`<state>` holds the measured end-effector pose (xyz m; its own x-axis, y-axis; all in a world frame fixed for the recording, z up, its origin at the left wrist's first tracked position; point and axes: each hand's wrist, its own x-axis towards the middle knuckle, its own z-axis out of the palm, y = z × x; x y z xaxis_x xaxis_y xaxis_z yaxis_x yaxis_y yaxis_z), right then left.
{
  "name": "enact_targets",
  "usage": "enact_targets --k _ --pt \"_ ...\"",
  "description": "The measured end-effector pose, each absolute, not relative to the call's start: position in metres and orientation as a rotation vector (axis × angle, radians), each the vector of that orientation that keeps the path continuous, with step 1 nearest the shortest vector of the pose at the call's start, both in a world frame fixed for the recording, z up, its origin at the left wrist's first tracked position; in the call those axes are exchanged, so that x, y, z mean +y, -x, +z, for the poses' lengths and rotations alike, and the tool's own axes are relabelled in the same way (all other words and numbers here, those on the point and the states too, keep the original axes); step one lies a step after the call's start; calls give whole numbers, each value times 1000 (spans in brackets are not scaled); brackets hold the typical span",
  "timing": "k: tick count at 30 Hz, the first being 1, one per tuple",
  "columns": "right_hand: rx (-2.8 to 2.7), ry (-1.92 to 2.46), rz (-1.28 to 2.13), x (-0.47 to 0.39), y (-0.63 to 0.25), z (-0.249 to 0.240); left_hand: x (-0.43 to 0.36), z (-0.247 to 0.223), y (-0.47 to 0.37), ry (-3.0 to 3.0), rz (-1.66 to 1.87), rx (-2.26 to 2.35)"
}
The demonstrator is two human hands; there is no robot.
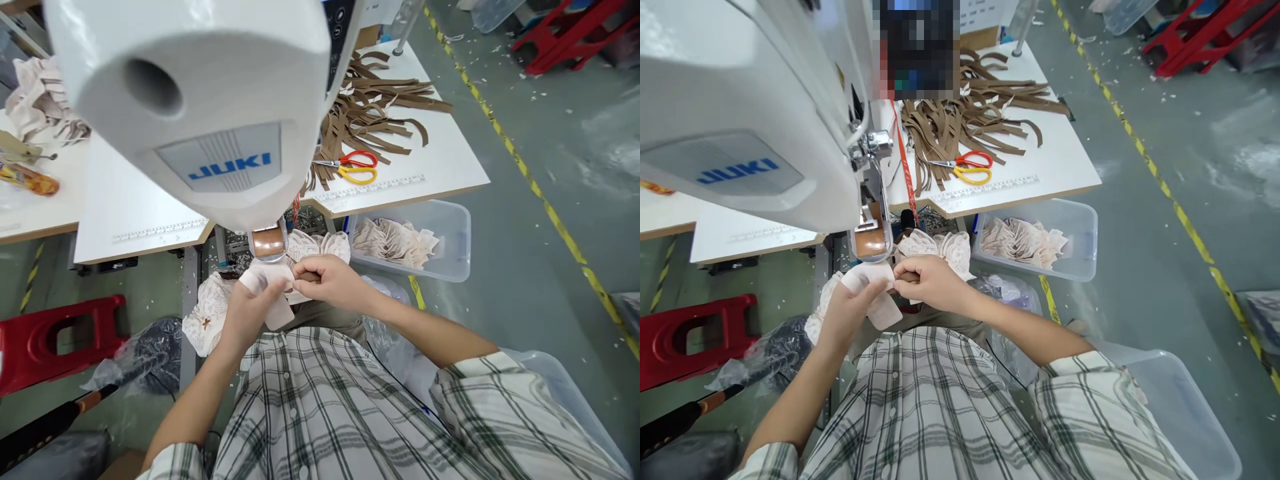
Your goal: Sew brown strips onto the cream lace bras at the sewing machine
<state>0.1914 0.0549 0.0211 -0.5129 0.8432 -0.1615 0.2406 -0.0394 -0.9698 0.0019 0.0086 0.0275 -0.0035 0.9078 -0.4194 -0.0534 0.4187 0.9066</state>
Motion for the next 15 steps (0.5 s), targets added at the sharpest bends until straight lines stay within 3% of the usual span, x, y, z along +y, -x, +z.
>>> enact_targets --k 4,8,12,15 --pt "-1605 962 1928 73 -195 44 -12 11 7 -609 1184 1164" --pt "-1804 753 2048 100 -189 70 -24 8 4 -587 1224 1044" --pt "-2296 797 1594 128 -175 86 -10 22 20 -1023 1386 1179" --pt "-2485 917 1221 139 -167 90 10 19 43 -1702 1198 1351"
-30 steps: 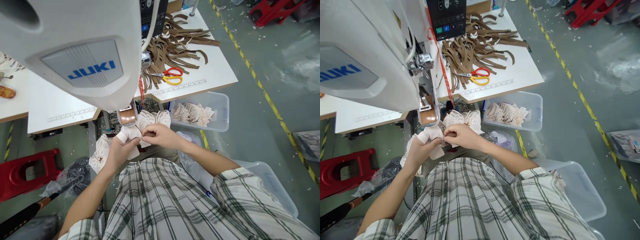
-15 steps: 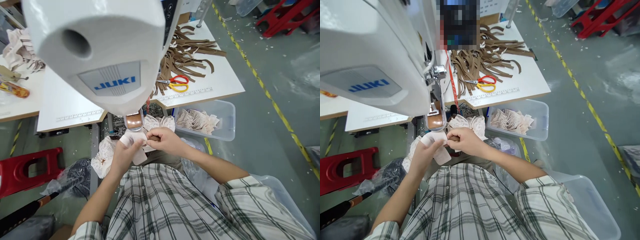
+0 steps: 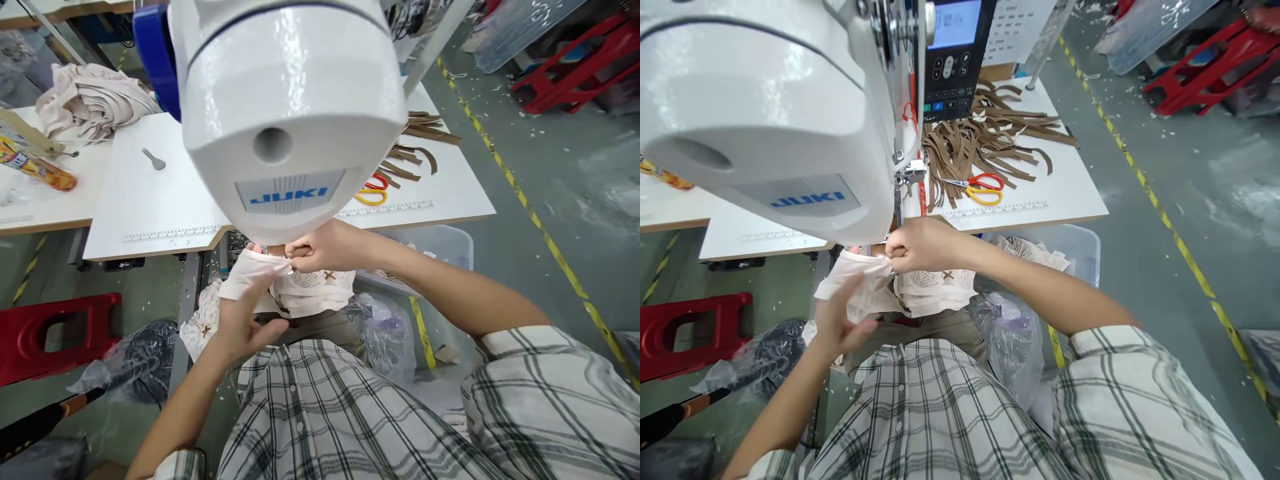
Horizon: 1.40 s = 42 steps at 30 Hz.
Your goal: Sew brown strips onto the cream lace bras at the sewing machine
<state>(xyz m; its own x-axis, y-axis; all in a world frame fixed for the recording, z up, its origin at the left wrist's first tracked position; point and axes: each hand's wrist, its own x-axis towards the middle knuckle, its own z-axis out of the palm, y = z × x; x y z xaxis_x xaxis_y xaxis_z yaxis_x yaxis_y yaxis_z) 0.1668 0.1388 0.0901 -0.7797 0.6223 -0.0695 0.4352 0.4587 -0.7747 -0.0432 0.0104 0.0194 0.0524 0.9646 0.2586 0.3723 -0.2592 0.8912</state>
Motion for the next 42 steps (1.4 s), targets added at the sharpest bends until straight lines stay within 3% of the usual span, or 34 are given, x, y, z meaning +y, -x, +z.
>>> enact_targets --k 3,9,15,20,30,36,42 --pt "-2565 988 1147 141 -164 92 31 5 62 -2349 843 1376" --pt "-2668 1012 1132 143 -166 100 52 -12 77 -2875 684 1260" --pt "-2623 972 1049 138 -173 87 45 4 65 -2892 568 1414" --pt "-2345 875 699 122 -182 54 32 21 45 -2754 565 1532" --pt "-2223 876 823 122 -182 46 19 30 17 -2552 416 1803" --pt "-2134 659 471 113 -183 19 17 39 18 -2564 305 1839" --pt "-2165 642 191 113 -186 14 28 43 48 -2654 239 1566"
